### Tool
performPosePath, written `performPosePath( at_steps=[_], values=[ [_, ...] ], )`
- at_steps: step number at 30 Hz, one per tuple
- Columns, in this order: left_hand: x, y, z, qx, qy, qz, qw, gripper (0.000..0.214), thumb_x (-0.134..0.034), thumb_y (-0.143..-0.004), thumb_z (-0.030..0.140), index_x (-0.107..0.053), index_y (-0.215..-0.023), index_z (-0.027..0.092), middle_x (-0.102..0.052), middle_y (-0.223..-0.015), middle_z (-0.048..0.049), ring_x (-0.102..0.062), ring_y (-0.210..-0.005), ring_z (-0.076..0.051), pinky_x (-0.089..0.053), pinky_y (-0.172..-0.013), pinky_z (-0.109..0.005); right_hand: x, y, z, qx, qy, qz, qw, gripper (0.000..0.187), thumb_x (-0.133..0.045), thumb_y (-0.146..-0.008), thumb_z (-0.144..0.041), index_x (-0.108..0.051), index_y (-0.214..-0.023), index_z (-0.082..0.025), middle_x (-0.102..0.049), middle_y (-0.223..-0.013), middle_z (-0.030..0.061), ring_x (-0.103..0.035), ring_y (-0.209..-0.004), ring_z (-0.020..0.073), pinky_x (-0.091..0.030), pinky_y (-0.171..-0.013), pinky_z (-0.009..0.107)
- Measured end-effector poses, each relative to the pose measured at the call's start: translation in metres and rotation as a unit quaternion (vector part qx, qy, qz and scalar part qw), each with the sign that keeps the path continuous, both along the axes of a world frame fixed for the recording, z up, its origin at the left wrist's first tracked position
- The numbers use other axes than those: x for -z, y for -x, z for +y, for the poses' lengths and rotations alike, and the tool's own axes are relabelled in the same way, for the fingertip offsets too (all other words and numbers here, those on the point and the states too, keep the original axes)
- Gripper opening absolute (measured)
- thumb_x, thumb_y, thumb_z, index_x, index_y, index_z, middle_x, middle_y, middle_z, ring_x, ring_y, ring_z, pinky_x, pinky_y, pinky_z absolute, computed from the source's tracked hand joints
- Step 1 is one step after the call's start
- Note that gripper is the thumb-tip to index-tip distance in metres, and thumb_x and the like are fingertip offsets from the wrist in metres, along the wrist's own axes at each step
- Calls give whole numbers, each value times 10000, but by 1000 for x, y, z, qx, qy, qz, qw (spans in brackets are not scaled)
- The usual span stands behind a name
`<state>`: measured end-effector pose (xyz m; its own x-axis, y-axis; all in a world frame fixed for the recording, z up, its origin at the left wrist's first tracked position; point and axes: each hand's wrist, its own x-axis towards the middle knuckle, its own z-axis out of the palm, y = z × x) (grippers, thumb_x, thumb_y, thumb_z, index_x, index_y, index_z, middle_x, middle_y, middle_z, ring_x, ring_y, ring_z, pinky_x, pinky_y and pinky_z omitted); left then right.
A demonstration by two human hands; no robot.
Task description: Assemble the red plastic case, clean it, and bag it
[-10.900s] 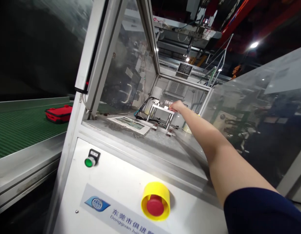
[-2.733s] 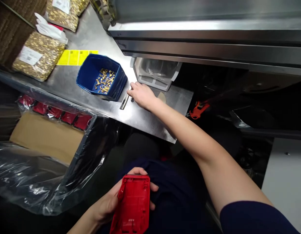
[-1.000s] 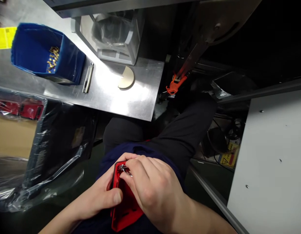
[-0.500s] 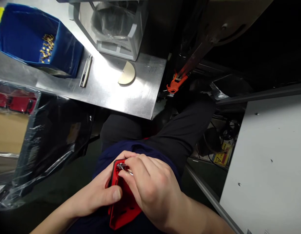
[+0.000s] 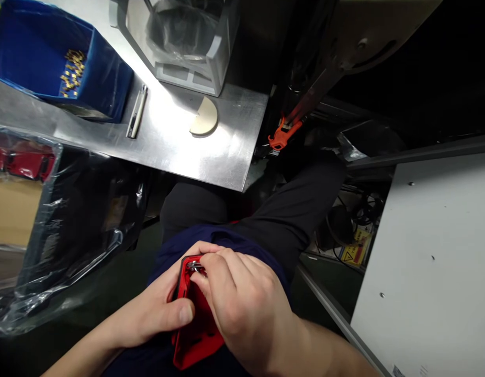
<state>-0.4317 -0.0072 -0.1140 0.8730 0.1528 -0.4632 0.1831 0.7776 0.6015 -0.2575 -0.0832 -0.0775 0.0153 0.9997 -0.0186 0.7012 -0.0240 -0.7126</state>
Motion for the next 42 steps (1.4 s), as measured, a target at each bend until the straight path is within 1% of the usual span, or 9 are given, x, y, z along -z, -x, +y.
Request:
performPosePath(
  at_steps=[5, 11, 18, 25, 28, 33, 35, 38, 42],
  values=[
    [-5, -4, 2, 8, -7, 24, 1000, 712, -731, -866, 588, -396, -1381, 229, -566, -1279, -110, -543, -1197, -319, -461, -980, -434, -5, 2, -2, -8, 0, -29, 1000, 170, -507, -1027, -159, -671, -995, -129, -672, -815, 62, -645, -760, 167, -484, -746, 297],
    [-6, -7, 3, -1, 6, 4, 1000, 667, -731, -868, 589, -415, -1345, 246, -587, -1182, -75, -582, -1064, -262, -477, -914, -384, -4, -6, 2, -9, 25, 14, 1000, 139, -541, -1016, -188, -671, -982, -154, -679, -825, 30, -622, -715, 139, -473, -701, 277],
    [-3, -1, 2, 10, 86, 3, 996, 780, -758, -862, 559, -309, -1435, 275, -579, -1129, -61, -575, -957, -201, -453, -847, -327, 9, -44, -4, 233, 61, 130, 962, 148, -715, -929, -249, -667, -1068, -237, -693, -904, -16, -654, -797, 107, -526, -708, 206],
    [0, -5, 5, -3, 96, 0, 995, 760, -757, -844, 590, -353, -1393, 254, -554, -1189, -85, -568, -1069, -257, -441, -908, -370, 15, -35, -7, 16, -14, 122, 992, 134, -689, -935, -172, -612, -1042, -193, -688, -934, 17, -637, -816, 128, -517, -745, 280],
    [2, -4, 3, -20, 85, 0, 996, 711, -759, -843, 594, -414, -1364, 254, -559, -1193, -78, -570, -1091, -257, -447, -918, -358, 20, -30, -3, 7, -34, 102, 994, 111, -680, -939, -193, -609, -1024, -192, -686, -903, 15, -633, -792, 134, -502, -741, 297],
    [8, 4, -3, -96, 130, -12, 987, 839, -764, -809, 650, -362, -1454, 294, -578, -1292, -128, -612, -1131, -315, -484, -949, -426, 69, -38, 45, 180, -12, 109, 978, 142, -635, -967, -281, -593, -1081, -209, -651, -918, 2, -625, -777, 120, -511, -718, 243],
    [10, 5, -2, -158, 134, 8, 978, 888, -746, -792, 696, -335, -1476, 306, -561, -1340, -147, -598, -1182, -359, -481, -988, -483, 98, -40, 78, 187, -32, 98, 977, 169, -605, -986, -322, -576, -1097, -197, -642, -974, 25, -628, -861, 137, -518, -785, 250],
    [12, 5, 6, -189, 30, 89, 977, 817, -732, -813, 680, -371, -1434, 291, -571, -1310, -126, -596, -1153, -330, -480, -974, -437, 135, -40, 125, 139, -34, -13, 990, 204, -594, -996, -373, -607, -1089, -191, -612, -1096, 77, -580, -1072, 208, -468, -982, 346],
    [14, 4, 13, -123, -153, 216, 956, 685, -719, -869, 596, -390, -1373, 268, -606, -1139, -72, -602, -994, -258, -465, -895, -376, 158, -43, 148, 102, 46, -120, 986, 265, -674, -943, -389, -647, -1135, -208, -589, -1133, 96, -534, -1116, 284, -425, -1007, 448]
  ],
)
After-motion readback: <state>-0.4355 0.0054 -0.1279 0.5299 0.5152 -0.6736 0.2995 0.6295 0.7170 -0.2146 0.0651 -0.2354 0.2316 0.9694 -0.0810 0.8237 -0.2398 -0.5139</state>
